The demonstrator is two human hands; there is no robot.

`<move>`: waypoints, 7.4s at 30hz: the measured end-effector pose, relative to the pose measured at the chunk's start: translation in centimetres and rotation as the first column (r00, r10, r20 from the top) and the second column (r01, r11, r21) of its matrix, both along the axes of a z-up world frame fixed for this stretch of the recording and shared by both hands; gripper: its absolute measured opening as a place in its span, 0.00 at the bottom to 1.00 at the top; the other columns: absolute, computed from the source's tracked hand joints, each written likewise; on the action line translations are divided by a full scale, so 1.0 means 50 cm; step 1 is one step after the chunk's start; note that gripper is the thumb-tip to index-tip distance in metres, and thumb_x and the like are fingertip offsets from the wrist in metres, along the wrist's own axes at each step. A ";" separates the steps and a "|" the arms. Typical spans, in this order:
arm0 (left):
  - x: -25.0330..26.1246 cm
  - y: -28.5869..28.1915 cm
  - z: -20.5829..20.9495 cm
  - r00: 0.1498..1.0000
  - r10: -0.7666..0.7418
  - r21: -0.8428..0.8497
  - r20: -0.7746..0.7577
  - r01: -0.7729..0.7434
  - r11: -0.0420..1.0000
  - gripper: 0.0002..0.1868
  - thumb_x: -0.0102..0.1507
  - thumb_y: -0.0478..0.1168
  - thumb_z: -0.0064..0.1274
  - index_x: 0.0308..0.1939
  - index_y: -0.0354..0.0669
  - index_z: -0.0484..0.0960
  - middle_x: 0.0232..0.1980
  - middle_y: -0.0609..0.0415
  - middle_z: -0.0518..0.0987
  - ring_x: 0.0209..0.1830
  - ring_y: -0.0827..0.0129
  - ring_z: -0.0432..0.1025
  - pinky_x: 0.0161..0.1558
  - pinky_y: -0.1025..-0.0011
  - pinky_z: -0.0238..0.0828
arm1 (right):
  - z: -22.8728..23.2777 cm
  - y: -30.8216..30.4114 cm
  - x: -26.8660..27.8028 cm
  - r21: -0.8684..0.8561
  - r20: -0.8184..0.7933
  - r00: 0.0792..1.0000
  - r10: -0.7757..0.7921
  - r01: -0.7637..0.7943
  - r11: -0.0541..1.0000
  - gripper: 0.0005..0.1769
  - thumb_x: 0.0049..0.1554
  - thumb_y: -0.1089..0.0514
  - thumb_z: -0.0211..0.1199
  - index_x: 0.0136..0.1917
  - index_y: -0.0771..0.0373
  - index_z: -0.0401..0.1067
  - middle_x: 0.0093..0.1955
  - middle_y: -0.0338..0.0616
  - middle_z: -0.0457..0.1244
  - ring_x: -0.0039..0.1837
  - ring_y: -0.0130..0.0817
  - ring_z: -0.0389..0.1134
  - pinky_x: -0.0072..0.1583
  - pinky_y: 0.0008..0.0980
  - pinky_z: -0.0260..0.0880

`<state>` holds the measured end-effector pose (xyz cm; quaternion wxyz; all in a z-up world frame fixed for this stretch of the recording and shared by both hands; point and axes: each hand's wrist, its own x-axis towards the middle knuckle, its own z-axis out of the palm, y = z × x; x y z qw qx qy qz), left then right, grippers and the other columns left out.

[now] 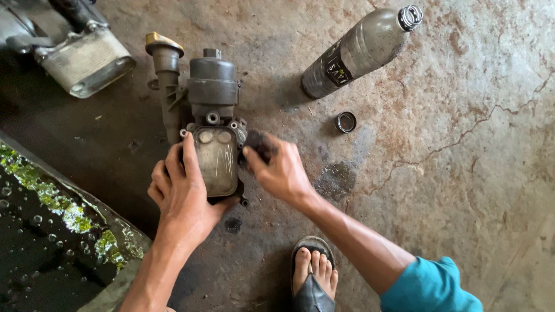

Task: The person scrubs a disassembled mechanical part with a wire brush, focusing on crevices and surfaces. They rotate the part to access different areas and continue scrubbing until the end of the clip.

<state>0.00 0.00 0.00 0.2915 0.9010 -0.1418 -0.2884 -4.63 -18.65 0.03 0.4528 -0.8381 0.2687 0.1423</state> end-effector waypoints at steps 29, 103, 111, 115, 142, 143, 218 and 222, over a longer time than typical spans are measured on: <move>-0.004 0.003 0.013 0.993 0.012 0.015 0.120 -0.014 1.000 0.72 0.43 0.60 0.76 0.80 0.48 0.44 0.76 0.38 0.50 0.72 0.37 0.44 0.66 0.37 0.39 | 0.054 -0.072 0.073 -0.366 0.454 0.670 0.587 -0.461 0.809 0.08 0.61 0.61 0.65 0.49 0.69 0.71 0.46 0.58 0.67 0.47 0.59 0.69 0.47 0.48 0.69; 0.007 0.001 0.011 0.998 0.040 -0.004 0.055 -0.040 0.999 0.73 0.38 0.54 0.78 0.79 0.51 0.46 0.77 0.41 0.49 0.74 0.42 0.41 0.67 0.38 0.37 | -0.007 -0.045 0.100 0.162 0.149 0.987 -0.059 0.035 0.986 0.17 0.60 0.56 0.61 0.59 0.68 0.74 0.47 0.49 0.73 0.44 0.31 0.72 0.47 0.33 0.74; 0.008 0.000 0.013 0.997 0.034 -0.003 0.073 -0.034 0.999 0.73 0.38 0.54 0.79 0.79 0.51 0.47 0.76 0.42 0.50 0.73 0.42 0.41 0.66 0.38 0.37 | 0.006 -0.044 0.110 0.118 0.194 0.978 0.072 -0.096 0.988 0.15 0.60 0.59 0.61 0.58 0.68 0.74 0.46 0.46 0.73 0.43 0.27 0.71 0.47 0.31 0.74; 0.003 0.002 0.012 0.996 0.049 -0.019 0.076 -0.048 0.999 0.72 0.38 0.53 0.78 0.79 0.51 0.47 0.76 0.43 0.51 0.74 0.42 0.42 0.67 0.38 0.38 | 0.008 -0.042 0.107 0.091 0.177 0.984 0.015 -0.031 0.995 0.14 0.61 0.58 0.61 0.55 0.70 0.76 0.43 0.48 0.73 0.42 0.28 0.69 0.44 0.32 0.71; 0.001 0.007 0.010 0.995 0.045 -0.023 0.091 -0.043 0.999 0.73 0.39 0.54 0.78 0.79 0.52 0.46 0.76 0.40 0.51 0.74 0.40 0.42 0.67 0.37 0.37 | 0.011 -0.048 0.052 0.151 0.109 0.994 -0.024 0.007 0.989 0.12 0.62 0.57 0.61 0.52 0.68 0.74 0.37 0.46 0.70 0.37 0.30 0.70 0.41 0.34 0.73; 0.002 0.004 0.010 0.995 0.046 -0.018 0.088 -0.044 0.999 0.72 0.39 0.54 0.77 0.79 0.52 0.46 0.77 0.41 0.51 0.74 0.41 0.42 0.68 0.38 0.37 | 0.015 -0.053 0.053 0.118 0.110 0.994 0.026 -0.040 0.992 0.12 0.62 0.57 0.60 0.52 0.69 0.74 0.37 0.46 0.70 0.37 0.29 0.70 0.40 0.34 0.73; 0.047 0.020 -0.002 0.771 0.163 -0.189 0.615 -0.056 0.980 0.44 0.45 0.54 0.76 0.60 0.38 0.79 0.51 0.50 0.80 0.61 0.48 0.66 0.62 0.49 0.62 | 0.003 -0.032 0.056 -0.834 0.175 0.671 0.720 -0.288 0.471 0.22 0.65 0.61 0.62 0.70 0.70 0.67 0.46 0.52 0.60 0.47 0.43 0.64 0.49 0.46 0.69; 0.053 0.022 0.012 0.773 0.184 -0.202 0.608 -0.074 0.977 0.43 0.45 0.52 0.76 0.60 0.40 0.80 0.51 0.50 0.79 0.61 0.47 0.66 0.60 0.50 0.64 | 0.035 -0.017 0.052 -0.890 0.221 0.573 0.789 -0.212 0.403 0.25 0.58 0.64 0.62 0.68 0.69 0.68 0.52 0.59 0.61 0.53 0.53 0.65 0.55 0.48 0.69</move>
